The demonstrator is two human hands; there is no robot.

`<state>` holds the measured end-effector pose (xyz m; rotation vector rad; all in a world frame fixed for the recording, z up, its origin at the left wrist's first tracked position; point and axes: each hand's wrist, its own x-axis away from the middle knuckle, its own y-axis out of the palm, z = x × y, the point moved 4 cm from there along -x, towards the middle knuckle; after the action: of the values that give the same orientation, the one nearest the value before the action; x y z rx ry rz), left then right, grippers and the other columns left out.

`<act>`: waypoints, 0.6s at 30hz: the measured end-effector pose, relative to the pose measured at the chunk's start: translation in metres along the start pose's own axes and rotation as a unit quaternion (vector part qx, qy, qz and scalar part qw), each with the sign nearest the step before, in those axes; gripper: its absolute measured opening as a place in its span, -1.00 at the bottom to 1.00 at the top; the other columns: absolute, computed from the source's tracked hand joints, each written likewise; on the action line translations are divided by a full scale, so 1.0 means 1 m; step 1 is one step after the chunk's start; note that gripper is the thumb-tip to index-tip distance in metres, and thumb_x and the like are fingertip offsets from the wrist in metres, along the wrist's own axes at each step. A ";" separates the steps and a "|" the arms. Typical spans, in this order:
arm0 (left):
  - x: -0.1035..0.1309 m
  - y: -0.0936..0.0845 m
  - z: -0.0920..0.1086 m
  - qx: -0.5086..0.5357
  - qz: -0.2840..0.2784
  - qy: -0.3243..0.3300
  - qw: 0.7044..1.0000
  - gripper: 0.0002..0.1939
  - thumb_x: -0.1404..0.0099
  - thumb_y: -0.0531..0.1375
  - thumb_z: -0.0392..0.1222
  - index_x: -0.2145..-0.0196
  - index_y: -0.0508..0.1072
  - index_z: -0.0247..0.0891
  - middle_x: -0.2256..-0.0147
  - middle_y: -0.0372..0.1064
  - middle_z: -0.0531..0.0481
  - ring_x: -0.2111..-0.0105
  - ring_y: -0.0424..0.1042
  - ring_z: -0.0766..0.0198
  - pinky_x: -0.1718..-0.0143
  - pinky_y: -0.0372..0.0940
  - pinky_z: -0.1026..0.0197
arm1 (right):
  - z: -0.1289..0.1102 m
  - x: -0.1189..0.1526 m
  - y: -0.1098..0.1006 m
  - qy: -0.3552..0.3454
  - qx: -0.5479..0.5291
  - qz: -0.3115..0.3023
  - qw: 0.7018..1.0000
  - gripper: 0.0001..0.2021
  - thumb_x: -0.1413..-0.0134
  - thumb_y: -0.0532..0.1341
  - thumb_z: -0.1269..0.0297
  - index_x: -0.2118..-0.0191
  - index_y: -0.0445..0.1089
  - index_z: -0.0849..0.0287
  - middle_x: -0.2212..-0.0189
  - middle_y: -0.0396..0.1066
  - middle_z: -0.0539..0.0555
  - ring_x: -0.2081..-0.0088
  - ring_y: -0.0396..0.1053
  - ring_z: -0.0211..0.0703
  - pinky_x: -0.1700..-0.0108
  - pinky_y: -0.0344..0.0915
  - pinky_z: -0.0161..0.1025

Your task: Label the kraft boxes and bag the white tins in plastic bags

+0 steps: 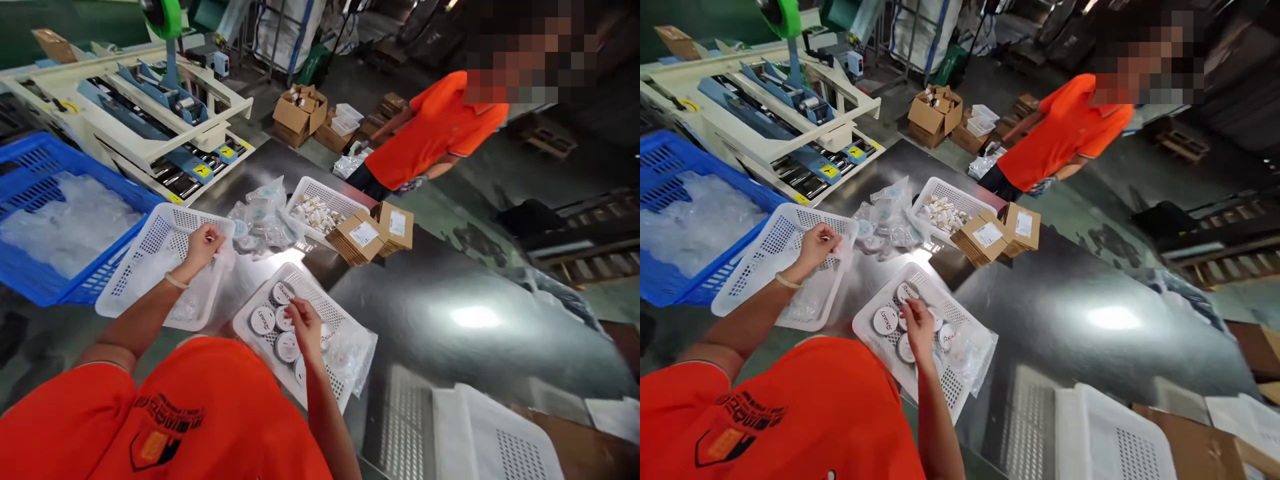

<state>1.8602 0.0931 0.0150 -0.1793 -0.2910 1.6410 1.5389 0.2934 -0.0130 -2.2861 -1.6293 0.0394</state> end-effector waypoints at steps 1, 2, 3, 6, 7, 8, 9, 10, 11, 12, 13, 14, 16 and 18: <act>0.011 0.011 0.007 0.042 -0.017 0.007 0.999 -0.68 -0.17 0.38 -0.01 0.32 0.31 -0.13 0.46 0.38 0.15 0.52 0.36 0.32 0.43 0.33 0.26 | -0.004 -0.001 0.024 0.005 -0.049 -0.034 0.998 -0.51 -0.12 0.37 -0.19 0.00 0.51 0.05 0.23 0.64 0.15 0.26 0.58 0.06 0.26 0.50 -0.09; 0.022 0.024 0.015 0.078 -0.042 0.014 0.996 -0.65 -0.12 0.41 -0.01 0.33 0.31 -0.13 0.46 0.40 0.15 0.51 0.37 0.32 0.43 0.33 0.26 | -0.010 -0.004 0.045 0.001 -0.086 -0.052 0.995 -0.44 -0.05 0.42 -0.11 -0.11 0.48 0.04 0.11 0.65 0.17 0.19 0.59 0.04 0.26 0.50 -0.13; 0.034 0.037 0.022 0.103 -0.076 0.019 0.992 -0.63 -0.08 0.43 -0.01 0.34 0.32 -0.14 0.46 0.43 0.13 0.49 0.39 0.31 0.42 0.35 0.27 | -0.016 -0.009 0.061 -0.008 -0.110 -0.053 0.992 -0.34 0.01 0.46 -0.05 -0.22 0.44 0.01 -0.05 0.63 0.20 0.13 0.59 0.02 0.27 0.49 -0.17; 0.061 0.065 0.037 0.112 -0.181 0.027 0.977 -0.70 -0.07 0.42 -0.01 0.40 0.41 -0.17 0.40 0.54 0.05 0.43 0.45 0.29 0.38 0.37 0.27 | -0.021 -0.028 0.082 -0.007 -0.119 -0.034 0.992 -0.38 0.01 0.46 0.05 -0.20 0.48 0.01 -0.03 0.63 0.14 0.17 0.54 -0.08 0.26 0.46 -0.21; 0.066 0.069 0.040 0.101 -0.215 0.027 0.971 -0.75 -0.08 0.40 -0.02 0.41 0.47 -0.19 0.39 0.58 0.01 0.42 0.47 0.27 0.37 0.38 0.26 | -0.018 -0.033 0.078 0.000 -0.115 -0.031 0.993 -0.51 -0.02 0.44 0.06 -0.09 0.54 0.03 0.10 0.64 0.08 0.22 0.52 -0.10 0.25 0.45 -0.21; 0.069 0.072 0.041 0.082 -0.255 0.027 0.963 -0.79 -0.08 0.39 -0.04 0.41 0.54 -0.21 0.38 0.60 -0.01 0.41 0.49 0.25 0.36 0.38 0.25 | -0.013 -0.037 0.070 0.008 -0.112 -0.030 0.993 -0.64 -0.05 0.43 0.06 0.04 0.57 0.04 0.23 0.62 0.04 0.27 0.49 -0.11 0.24 0.44 -0.21; 0.071 0.075 0.040 0.059 -0.302 0.026 0.951 -0.81 -0.08 0.37 -0.05 0.41 0.61 -0.22 0.39 0.62 -0.04 0.40 0.50 0.22 0.36 0.39 0.25 | -0.007 -0.040 0.059 0.016 -0.112 -0.029 0.993 -0.73 -0.05 0.42 0.04 0.16 0.58 0.05 0.35 0.57 0.00 0.32 0.46 -0.13 0.25 0.42 -0.21; 0.073 0.078 0.037 0.034 -0.354 0.025 0.934 -0.81 -0.07 0.37 -0.06 0.40 0.67 -0.22 0.41 0.64 -0.05 0.40 0.52 0.20 0.36 0.39 0.24 | -0.001 -0.040 0.047 0.024 -0.114 -0.029 0.993 -0.75 -0.03 0.43 0.01 0.27 0.56 0.06 0.43 0.52 -0.03 0.36 0.42 -0.14 0.28 0.39 -0.21; 0.076 0.082 0.034 0.012 -0.406 0.020 0.914 -0.79 -0.06 0.38 -0.07 0.38 0.72 -0.22 0.41 0.66 -0.06 0.41 0.53 0.18 0.37 0.39 0.24 | 0.006 -0.040 0.035 0.031 -0.119 -0.031 0.992 -0.72 0.00 0.45 -0.03 0.36 0.52 0.06 0.50 0.46 -0.06 0.41 0.37 -0.17 0.31 0.35 -0.23; 0.079 0.087 0.030 -0.002 -0.449 0.013 0.893 -0.78 -0.05 0.40 -0.07 0.36 0.76 -0.22 0.42 0.66 -0.06 0.42 0.53 0.17 0.38 0.39 0.24 | 0.013 -0.039 0.023 0.037 -0.125 -0.032 0.991 -0.66 0.04 0.47 -0.08 0.43 0.47 0.06 0.56 0.39 -0.09 0.45 0.30 -0.20 0.35 0.29 -0.24; 0.082 0.091 0.025 -0.005 -0.477 0.002 0.879 -0.75 -0.03 0.41 -0.07 0.33 0.78 -0.22 0.43 0.66 -0.05 0.43 0.52 0.18 0.39 0.37 0.24 | 0.019 -0.037 0.012 0.043 -0.132 -0.029 0.990 -0.60 0.08 0.48 -0.14 0.48 0.41 0.05 0.60 0.33 -0.11 0.48 0.24 -0.24 0.38 0.23 -0.26; 0.085 0.097 0.021 0.003 -0.490 -0.013 0.872 -0.72 -0.01 0.43 -0.08 0.31 0.79 -0.22 0.43 0.66 -0.05 0.43 0.51 0.19 0.39 0.36 0.25 | 0.024 -0.035 0.003 0.048 -0.139 -0.021 0.989 -0.54 0.11 0.49 -0.19 0.51 0.37 0.05 0.62 0.28 -0.13 0.50 0.19 -0.26 0.39 0.18 -0.27; 0.090 0.109 0.016 0.035 -0.482 -0.046 0.874 -0.65 0.06 0.49 -0.08 0.27 0.80 -0.25 0.45 0.62 -0.02 0.43 0.48 0.21 0.40 0.34 0.26 | 0.029 -0.033 -0.012 0.056 -0.151 0.010 0.987 -0.49 0.15 0.49 -0.26 0.50 0.34 0.04 0.62 0.25 -0.15 0.50 0.15 -0.28 0.39 0.15 -0.27; 0.093 0.120 0.014 0.066 -0.460 -0.071 0.883 -0.56 0.14 0.55 -0.08 0.25 0.80 -0.28 0.47 0.57 0.01 0.44 0.47 0.23 0.39 0.35 0.25 | 0.030 -0.030 -0.021 0.055 -0.168 0.042 0.983 -0.51 0.15 0.48 -0.27 0.41 0.42 0.05 0.58 0.31 -0.14 0.48 0.18 -0.25 0.37 0.19 -0.25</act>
<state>1.7330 0.1755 -0.0018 0.1743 -0.3068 0.7167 1.5032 0.2789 -0.0405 -2.5510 -1.5798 -0.3617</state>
